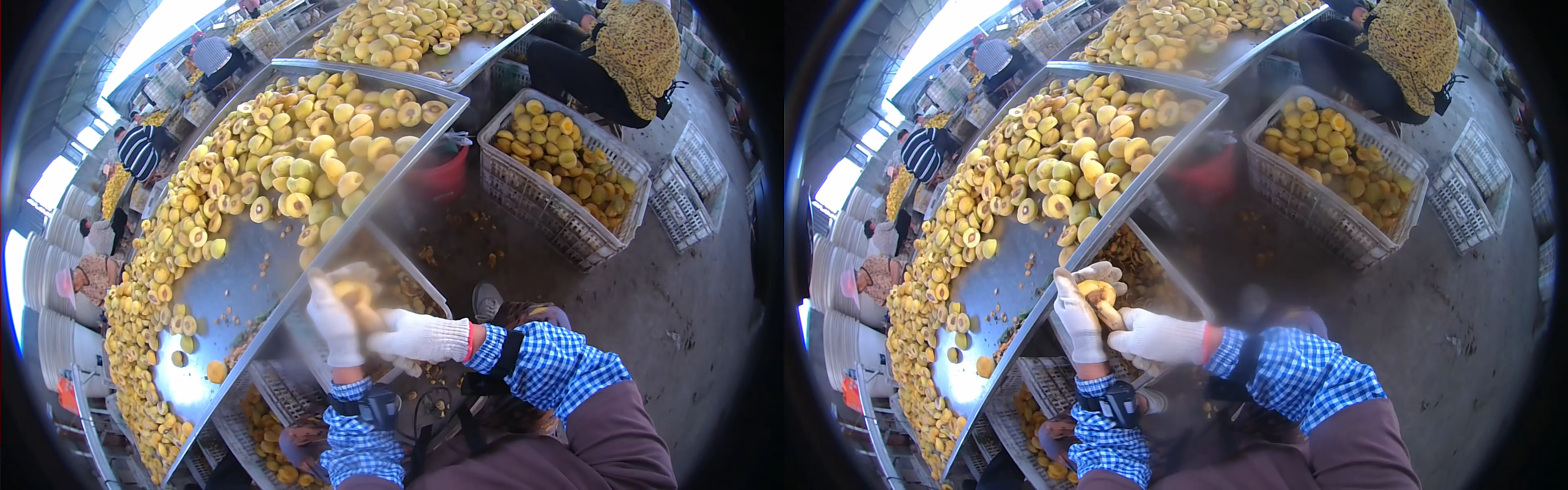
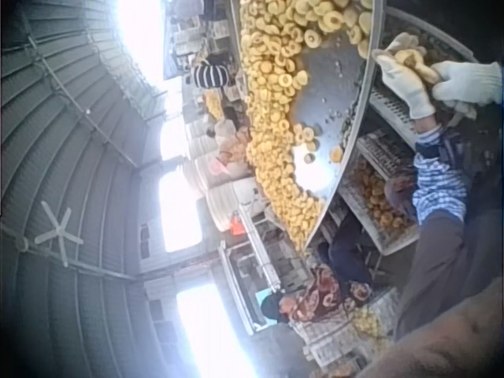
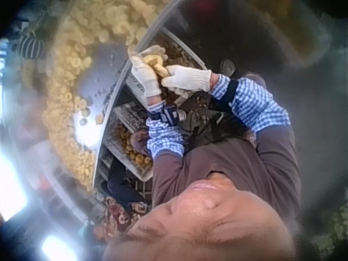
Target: The person removes pits from apricots using a small pitting tool and places the fruit into a bin while working at a large metal processing table.
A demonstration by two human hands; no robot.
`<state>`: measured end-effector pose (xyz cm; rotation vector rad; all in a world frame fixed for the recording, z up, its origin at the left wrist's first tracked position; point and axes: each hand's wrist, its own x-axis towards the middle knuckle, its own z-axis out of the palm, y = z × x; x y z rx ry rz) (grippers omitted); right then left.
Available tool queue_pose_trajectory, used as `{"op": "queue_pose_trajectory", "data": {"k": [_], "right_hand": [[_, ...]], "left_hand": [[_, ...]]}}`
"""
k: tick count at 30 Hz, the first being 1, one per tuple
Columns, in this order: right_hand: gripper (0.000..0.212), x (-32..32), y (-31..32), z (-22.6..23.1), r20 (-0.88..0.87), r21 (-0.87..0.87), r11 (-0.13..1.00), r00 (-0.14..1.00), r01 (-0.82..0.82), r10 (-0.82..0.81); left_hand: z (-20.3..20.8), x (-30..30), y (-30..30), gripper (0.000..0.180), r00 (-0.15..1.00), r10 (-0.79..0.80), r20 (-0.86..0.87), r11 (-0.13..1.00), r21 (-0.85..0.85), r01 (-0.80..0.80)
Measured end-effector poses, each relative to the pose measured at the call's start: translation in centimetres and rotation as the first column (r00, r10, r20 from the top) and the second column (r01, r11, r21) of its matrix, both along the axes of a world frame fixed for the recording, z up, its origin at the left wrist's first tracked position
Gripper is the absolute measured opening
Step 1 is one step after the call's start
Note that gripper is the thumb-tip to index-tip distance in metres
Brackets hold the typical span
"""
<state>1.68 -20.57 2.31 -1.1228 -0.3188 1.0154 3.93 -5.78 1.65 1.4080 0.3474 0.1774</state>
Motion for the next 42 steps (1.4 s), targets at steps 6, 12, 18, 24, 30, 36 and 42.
{"op": "queue_pose_trajectory", "data": {"k": [6, 12, 18, 24, 30, 36, 42], "right_hand": [[0.015, 0.8, -1.2, 1.0, -0.28, 0.179, 0.98, 0.95, -0.091, 0.139], [0.011, 0.8, -0.9, 0.1, -0.422, 0.334, 0.935, 0.869, -0.116, 0.258], [0.01, 0.6, -0.5, -0.2, -0.439, 0.391, 0.91, 0.841, -0.139, 0.317], [0.009, -0.1, 0.5, 1.3, -0.426, 0.482, 0.862, 0.819, -0.156, 0.386], [0.02, -0.4, 0.8, -3.6, -0.232, -0.065, 0.986, 0.963, -0.152, 0.133], [0.023, -0.3, 0.2, -3.2, -0.062, -0.096, 0.981, 0.984, -0.17, 0.164], [0.021, 0.7, -1.5, -1.2, 0.032, -0.197, 0.974, 0.994, 0.112, -0.108]], "left_hand": [[1.6, -0.3, -0.2, 0.074, 0.996, -0.063, -0.061, 0.992, -0.116, 0.056], [0.6, -0.5, 0.5, 0.072, 0.999, -0.006, 0.048, 0.999, 0.034, 0.004], [2.2, -1.7, 0.4, 0.061, 0.981, -0.093, -0.171, 0.948, -0.317, 0.034], [3.8, -3.5, 3.3, 0.061, 0.978, -0.033, -0.208, 0.96, -0.28, -0.027], [2.3, -14.1, 19.1, 0.052, 0.744, 0.653, 0.142, 0.254, 0.884, -0.391], [4.6, -5.7, 15.4, 0.034, 0.922, 0.349, 0.165, 0.048, 0.98, -0.193], [1.3, 12.9, 11.8, 0.032, 0.944, -0.202, 0.26, 0.265, 0.943, -0.203]]}}
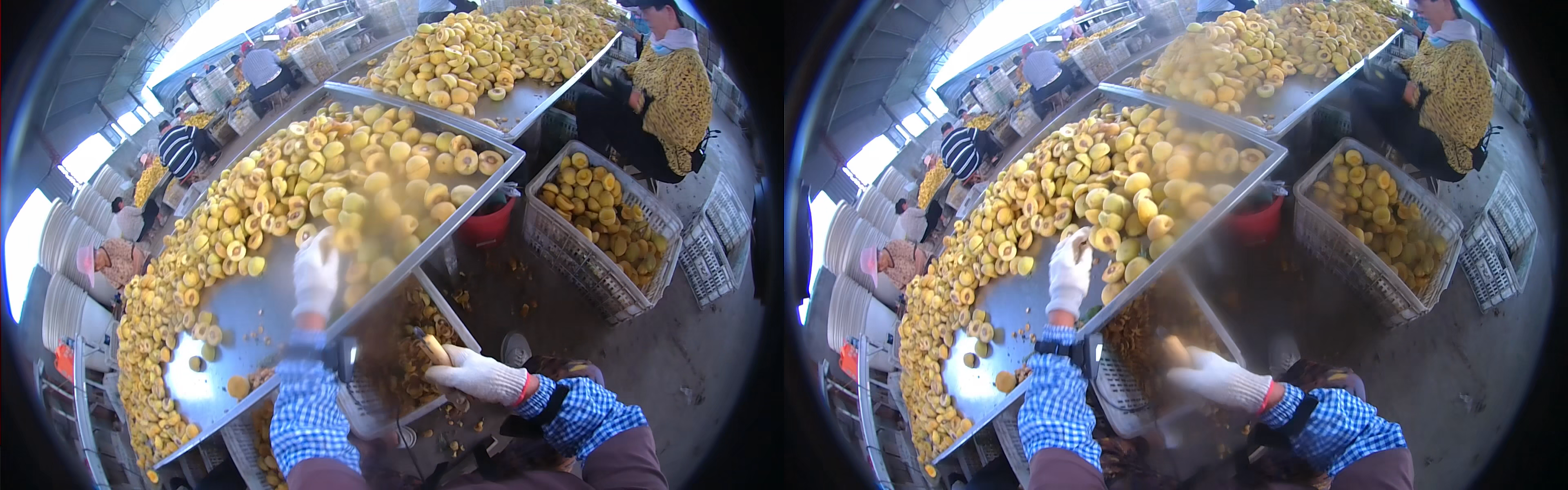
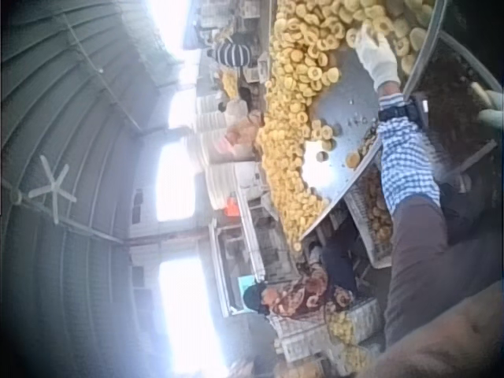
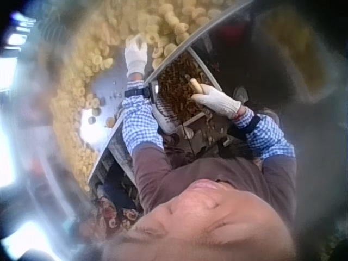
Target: The person removes pits from apricots using a small pitting tool and places the fruit into a bin while working at a large metal processing table.
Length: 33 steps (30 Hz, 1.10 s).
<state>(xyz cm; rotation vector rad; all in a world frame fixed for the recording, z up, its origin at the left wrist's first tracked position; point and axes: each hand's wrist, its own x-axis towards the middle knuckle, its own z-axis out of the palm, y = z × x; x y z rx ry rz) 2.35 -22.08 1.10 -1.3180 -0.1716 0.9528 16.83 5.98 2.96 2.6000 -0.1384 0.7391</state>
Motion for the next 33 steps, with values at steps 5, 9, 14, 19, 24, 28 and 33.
{"op": "queue_pose_trajectory", "data": {"k": [5, 9, 14, 19, 24, 28, 33], "right_hand": [[0.057, 0.7, -1.2, -0.3, 0.009, -0.074, 0.996, 0.998, -0.057, 0.058], [0.056, 0.7, -1.0, -0.2, 0.092, -0.143, 0.99, 0.995, -0.013, 0.026], [0.049, 1.2, -0.8, -0.4, 0.108, -0.171, 0.983, 0.993, 0.073, -0.055], [0.022, 0.9, 0.4, 2.2, 0.136, -0.02, 0.982, 0.973, 0.19, -0.185], [0.039, 0.8, 1.6, 1.9, 0.461, -0.222, 0.948, 0.881, 0.227, -0.103], [0.036, 0.4, 2.2, 1.5, 0.554, -0.32, 0.907, 0.831, 0.274, -0.056], [0.031, -0.1, 2.3, 0.4, 0.616, -0.297, 0.907, 0.785, 0.299, -0.057]], "left_hand": [[-1.6, 5.6, -1.7, 0.047, 0.951, 0.213, -0.225, 0.976, 0.085, -0.198], [-4.8, 6.6, 0.6, 0.037, 0.969, 0.186, -0.165, 0.979, 0.113, -0.168], [-3.9, 3.6, 0.0, 0.033, 0.982, -0.122, -0.147, 0.573, -0.818, -0.052], [-0.5, -5.6, -7.3, 0.04, 0.856, -0.494, 0.157, -0.421, -0.904, -0.078], [-0.7, -10.3, -12.0, 0.049, 0.926, -0.378, 0.025, 0.06, -0.997, 0.051], [-1.6, -11.3, -12.8, 0.056, 0.961, -0.272, 0.053, 0.096, -0.992, 0.082], [-1.6, -11.2, -13.4, 0.056, 0.968, -0.251, -0.015, -0.063, -0.998, -0.032]]}}
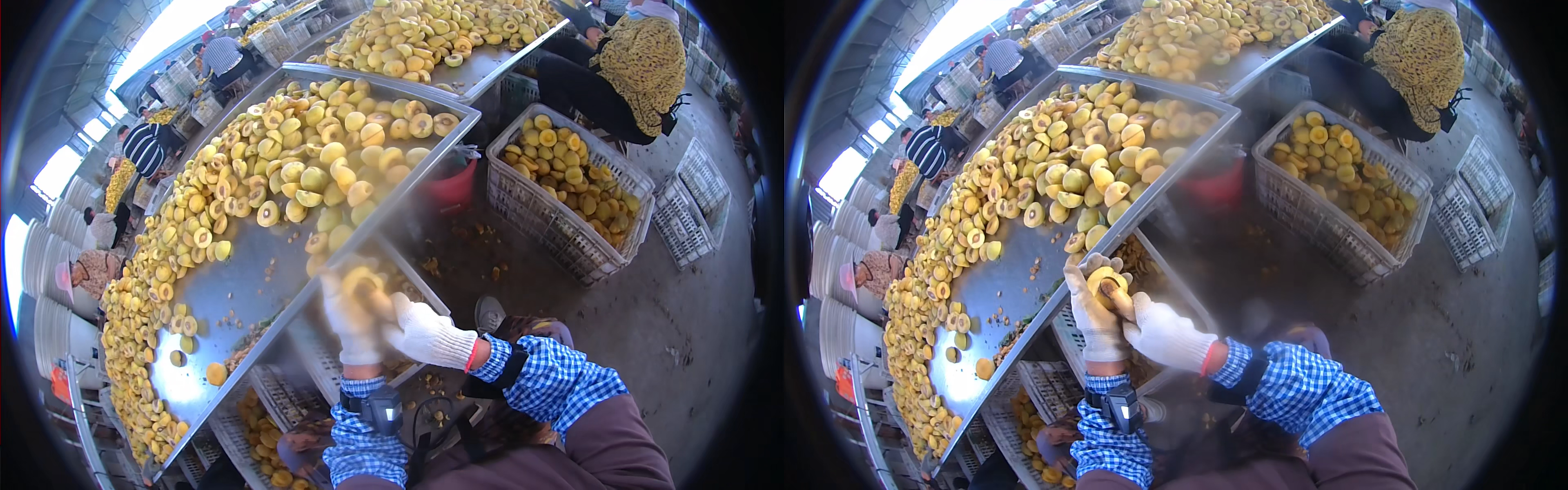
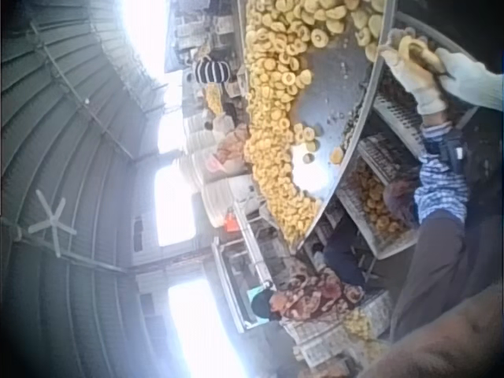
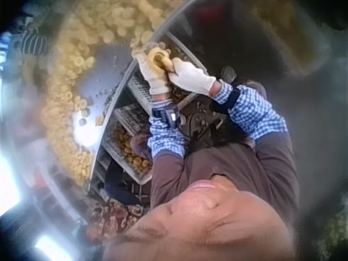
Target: The person removes pits from apricots using a small pitting tool and places the fruit into a bin while working at a large metal processing table.
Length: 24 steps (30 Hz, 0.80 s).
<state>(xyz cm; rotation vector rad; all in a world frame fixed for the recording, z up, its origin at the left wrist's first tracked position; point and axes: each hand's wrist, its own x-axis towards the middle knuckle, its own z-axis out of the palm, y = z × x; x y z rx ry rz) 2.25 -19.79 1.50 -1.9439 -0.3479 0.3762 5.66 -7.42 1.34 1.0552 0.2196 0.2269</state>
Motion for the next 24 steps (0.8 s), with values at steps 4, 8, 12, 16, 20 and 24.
{"op": "queue_pose_trajectory", "data": {"k": [4, 8, 12, 16, 20, 24], "right_hand": [[0.027, -0.3, -0.2, 0.0, 0.033, -0.021, 0.999, 0.999, -0.039, 0.04], [0.028, -0.4, -0.4, -0.3, -0.023, 0.017, 0.996, 0.996, -0.09, 0.09], [0.025, -0.2, -0.7, -1.5, 0.144, 0.088, 0.992, 0.986, -0.095, 0.082], [0.019, 0.7, -2.0, -0.1, -0.502, 0.563, 0.808, 0.705, -0.174, 0.502], [0.014, 0.9, -2.3, 0.4, -0.601, 0.764, 0.645, 0.332, -0.028, 0.727], [0.015, -0.1, -2.1, 1.5, -0.552, 0.8, 0.599, 0.345, -0.037, 0.759]], "left_hand": [[-0.7, -0.4, 0.4, 0.055, 0.993, 0.11, -0.049, 0.985, 0.143, -0.102], [0.5, -0.5, -1.0, 0.058, 0.978, 0.198, -0.067, 0.958, 0.223, -0.179], [0.1, -0.6, -0.2, 0.066, 0.999, 0.029, -0.045, 0.98, 0.198, -0.02], [0.6, -1.1, 0.6, 0.073, 0.992, -0.029, -0.122, 0.964, 0.259, 0.059], [0.7, -1.4, 2.3, 0.066, 0.982, -0.134, -0.136, 0.973, 0.168, 0.156], [4.3, -2.7, 3.3, 0.054, 0.93, 0.152, -0.335, 0.981, -0.059, -0.182]]}}
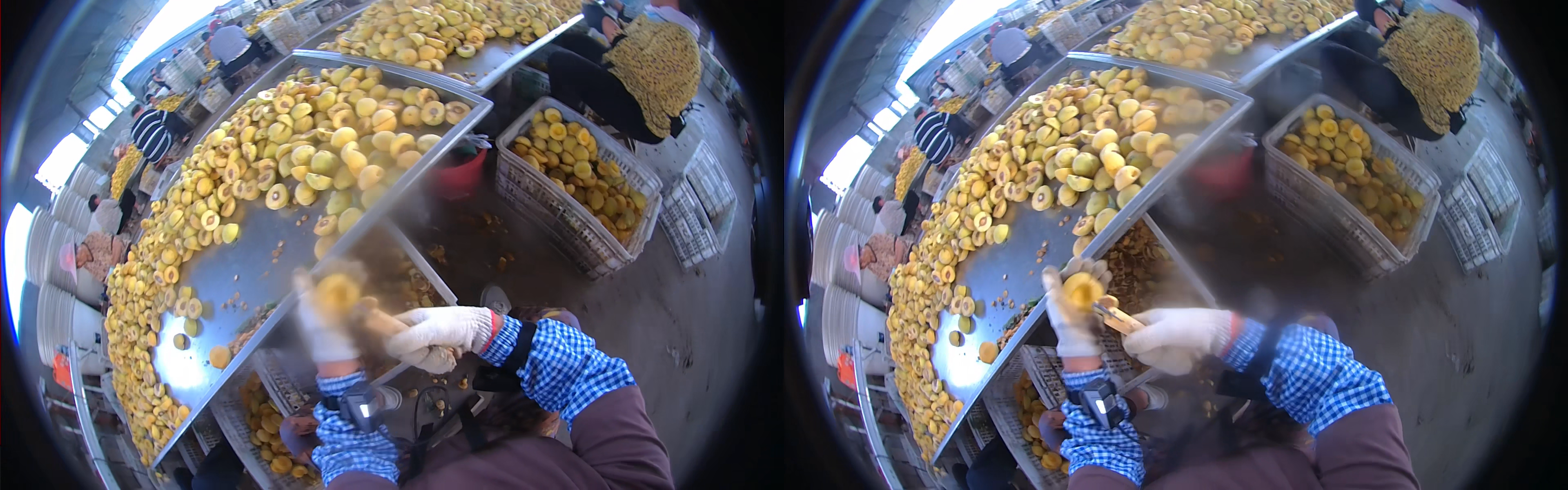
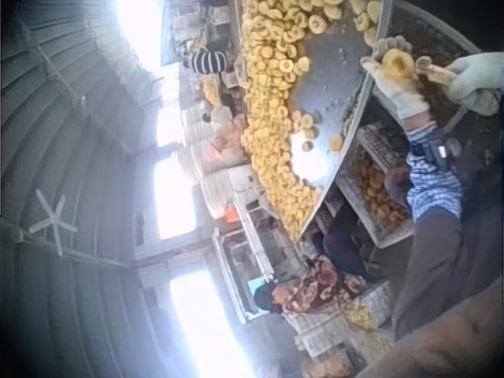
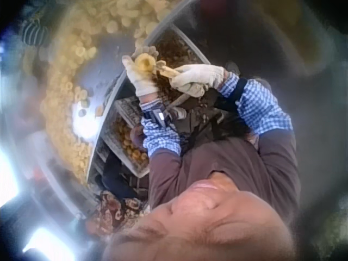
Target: The person removes pits from apricots using a small pitting tool and places the fruit into a bin while working at a large metal processing table.
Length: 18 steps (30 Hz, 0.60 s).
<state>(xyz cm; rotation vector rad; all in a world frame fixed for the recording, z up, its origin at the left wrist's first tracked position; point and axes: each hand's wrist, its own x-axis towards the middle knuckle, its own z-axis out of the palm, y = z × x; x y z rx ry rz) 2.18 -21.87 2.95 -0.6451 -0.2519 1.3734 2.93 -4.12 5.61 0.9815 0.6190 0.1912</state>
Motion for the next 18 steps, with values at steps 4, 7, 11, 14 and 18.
{"op": "queue_pose_trajectory", "data": {"k": [4, 7, 11, 14, 18], "right_hand": [[0.022, -0.1, 0.0, -1.4, 0.222, -0.246, 0.966, 0.975, 0.073, -0.017], [0.024, -0.7, 0.5, 0.2, 0.263, -0.237, 0.969, 0.965, 0.069, -0.004], [0.022, -0.6, 0.1, -0.8, 0.19, -0.189, 0.979, 0.981, 0.075, -0.038], [0.02, 0.2, -1.0, -0.9, 0.278, -0.241, 0.952, 0.953, 0.189, -0.119], [0.018, 0.3, -1.9, 0.7, 0.384, -0.287, 0.894, 0.896, 0.345, -0.222]], "left_hand": [[-3.6, -6.7, 12.9, 0.05, 0.956, 0.113, 0.271, 0.974, 0.158, -0.16], [-0.9, -13.3, 19.3, 0.047, 0.876, 0.48, 0.038, 0.253, 0.951, -0.179], [0.6, -8.7, 18.4, 0.046, 0.912, 0.402, 0.081, -0.232, 0.972, 0.016], [2.6, 1.3, 12.6, 0.04, 0.989, -0.006, -0.145, 0.498, 0.857, 0.128], [-3.0, 15.8, 11.9, 0.047, 0.94, -0.238, -0.244, 0.65, 0.679, 0.341]]}}
